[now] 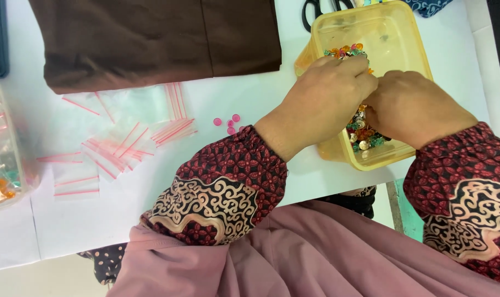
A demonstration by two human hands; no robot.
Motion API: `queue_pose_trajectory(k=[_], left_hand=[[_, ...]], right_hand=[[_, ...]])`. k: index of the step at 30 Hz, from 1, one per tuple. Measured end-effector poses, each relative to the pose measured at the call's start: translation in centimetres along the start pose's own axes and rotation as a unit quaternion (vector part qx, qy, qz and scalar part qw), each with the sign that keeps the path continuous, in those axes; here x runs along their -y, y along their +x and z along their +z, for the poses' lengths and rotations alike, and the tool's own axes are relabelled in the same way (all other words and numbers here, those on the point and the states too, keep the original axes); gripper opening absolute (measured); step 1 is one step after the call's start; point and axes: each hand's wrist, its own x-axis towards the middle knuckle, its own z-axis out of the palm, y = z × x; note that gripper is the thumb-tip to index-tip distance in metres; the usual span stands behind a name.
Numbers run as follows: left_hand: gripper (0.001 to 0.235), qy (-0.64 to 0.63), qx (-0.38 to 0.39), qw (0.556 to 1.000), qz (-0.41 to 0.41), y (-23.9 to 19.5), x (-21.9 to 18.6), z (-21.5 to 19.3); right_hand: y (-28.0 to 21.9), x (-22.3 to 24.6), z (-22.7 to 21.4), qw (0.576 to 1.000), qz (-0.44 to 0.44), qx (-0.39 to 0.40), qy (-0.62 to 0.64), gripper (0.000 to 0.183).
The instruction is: Sorting various buttons from a container and packaging them into small plastic bags
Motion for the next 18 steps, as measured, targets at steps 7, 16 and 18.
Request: queue_pose_trajectory(k=[7,16,18], left_hand=[[0.015,-0.06,-0.141,0.988,0.005,-1.0,-2.4,-6.9],[0.008,-0.175,-0.085,0.981,0.027,-10.4,0.8,-19.7],[0.012,-0.213,-0.128,0.968,-0.013,-12.5,3.3,-19.4]], right_hand=[[-3.7,1.9,-1.3,0.938,-0.046,-0.33,-0.096,0.016],[-4.4,15.3,-9.3,0.834,-0.266,-0.438,0.202,0.003],[-1.1,16.9,-8.4,0.794,-0.271,-0.482,0.254,0.006]])
